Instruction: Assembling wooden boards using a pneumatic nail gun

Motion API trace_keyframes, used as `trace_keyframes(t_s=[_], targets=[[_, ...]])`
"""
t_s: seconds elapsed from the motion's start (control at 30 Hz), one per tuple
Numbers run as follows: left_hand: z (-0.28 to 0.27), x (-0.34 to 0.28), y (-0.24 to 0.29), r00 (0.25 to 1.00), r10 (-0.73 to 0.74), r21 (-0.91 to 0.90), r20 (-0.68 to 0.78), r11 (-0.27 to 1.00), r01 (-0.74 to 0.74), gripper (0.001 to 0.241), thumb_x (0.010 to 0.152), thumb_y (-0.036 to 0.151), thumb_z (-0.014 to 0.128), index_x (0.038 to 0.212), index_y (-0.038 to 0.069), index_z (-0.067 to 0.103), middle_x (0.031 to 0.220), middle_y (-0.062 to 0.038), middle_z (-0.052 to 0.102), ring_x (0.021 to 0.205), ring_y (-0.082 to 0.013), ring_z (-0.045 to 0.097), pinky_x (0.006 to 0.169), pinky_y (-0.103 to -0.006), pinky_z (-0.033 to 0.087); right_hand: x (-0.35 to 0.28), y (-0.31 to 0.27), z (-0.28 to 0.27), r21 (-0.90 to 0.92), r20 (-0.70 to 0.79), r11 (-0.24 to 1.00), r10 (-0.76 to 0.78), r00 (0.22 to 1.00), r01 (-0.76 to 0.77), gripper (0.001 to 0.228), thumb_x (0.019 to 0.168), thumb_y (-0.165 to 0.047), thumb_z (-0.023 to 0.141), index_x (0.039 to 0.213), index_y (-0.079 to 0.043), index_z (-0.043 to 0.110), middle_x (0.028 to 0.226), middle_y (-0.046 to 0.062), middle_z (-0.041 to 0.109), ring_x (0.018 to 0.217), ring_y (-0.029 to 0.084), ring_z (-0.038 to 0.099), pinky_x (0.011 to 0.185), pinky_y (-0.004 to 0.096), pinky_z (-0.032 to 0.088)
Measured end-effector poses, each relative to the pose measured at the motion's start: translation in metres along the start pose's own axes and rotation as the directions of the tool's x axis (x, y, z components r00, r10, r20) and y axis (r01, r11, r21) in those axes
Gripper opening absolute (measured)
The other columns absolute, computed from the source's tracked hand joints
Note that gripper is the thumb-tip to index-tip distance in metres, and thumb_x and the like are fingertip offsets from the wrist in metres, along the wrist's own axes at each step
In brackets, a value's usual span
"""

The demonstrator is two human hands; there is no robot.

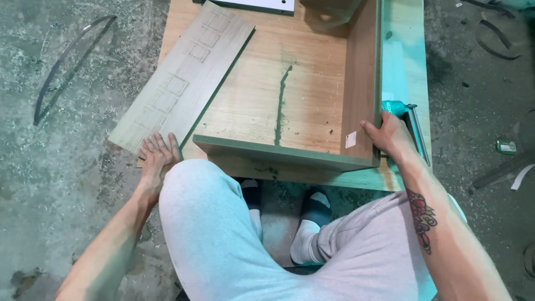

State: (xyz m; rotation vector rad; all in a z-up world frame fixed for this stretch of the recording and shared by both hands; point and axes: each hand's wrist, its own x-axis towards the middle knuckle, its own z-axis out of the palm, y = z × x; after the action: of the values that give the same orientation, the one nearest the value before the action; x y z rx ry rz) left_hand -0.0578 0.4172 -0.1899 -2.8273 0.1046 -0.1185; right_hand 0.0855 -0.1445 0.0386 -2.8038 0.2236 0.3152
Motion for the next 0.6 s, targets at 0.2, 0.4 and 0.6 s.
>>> trace_keyframes(t_s=[0.2, 0.4, 0.6], targets=[[-0.003, 0.001, -0.029, 0.986, 0.117, -0.07, -0.116, 0.99, -0.126, 0.066, 0.089, 0.006, 0.046, 0.153, -0.011, 0.041, 0.134, -0.05, 0.052, 0.114, -0.0708, 0.057, 0.082, -0.0742, 0.052, -0.006, -0.008, -0.006, -0.012, 0.036, 1.0, -0.002, 0.999, 0.002, 0.054, 0.093, -0.043, 0.067, 0.126, 0.0, 0.067, 0.119, 0.033, 0.07, 0.121, 0.05, 0.061, 0.096, 0.06, 0.051], [-0.071, 0.004, -0.099, 0.959, 0.282, -0.192, -0.038, 0.939, -0.284, 0.061, 0.096, 0.01, 0.043, 0.156, 0.0, 0.042, 0.142, -0.026, 0.063, 0.111, -0.0412, 0.073, 0.083, -0.0567, 0.06, -0.008, -0.013, -0.012, 0.009, 0.054, 1.0, 0.004, 0.999, -0.005, 0.054, 0.094, -0.044, 0.065, 0.126, 0.0, 0.068, 0.121, 0.033, 0.069, 0.122, 0.049, 0.06, 0.097, 0.061, 0.05], [-0.177, 0.016, -0.1, 0.983, 0.031, -0.609, 0.182, 0.788, 0.088, 0.048, 0.107, 0.02, 0.046, 0.154, 0.015, 0.046, 0.066, -0.017, 0.071, 0.047, -0.0263, 0.068, 0.05, -0.0433, 0.062, 0.002, 0.003, -0.001, 0.122, -0.007, 0.99, -0.066, 0.998, 0.066, 0.047, 0.09, -0.022, 0.067, 0.129, 0.004, 0.063, 0.11, 0.025, 0.073, 0.093, 0.042, 0.071, 0.08, 0.047, 0.056]])
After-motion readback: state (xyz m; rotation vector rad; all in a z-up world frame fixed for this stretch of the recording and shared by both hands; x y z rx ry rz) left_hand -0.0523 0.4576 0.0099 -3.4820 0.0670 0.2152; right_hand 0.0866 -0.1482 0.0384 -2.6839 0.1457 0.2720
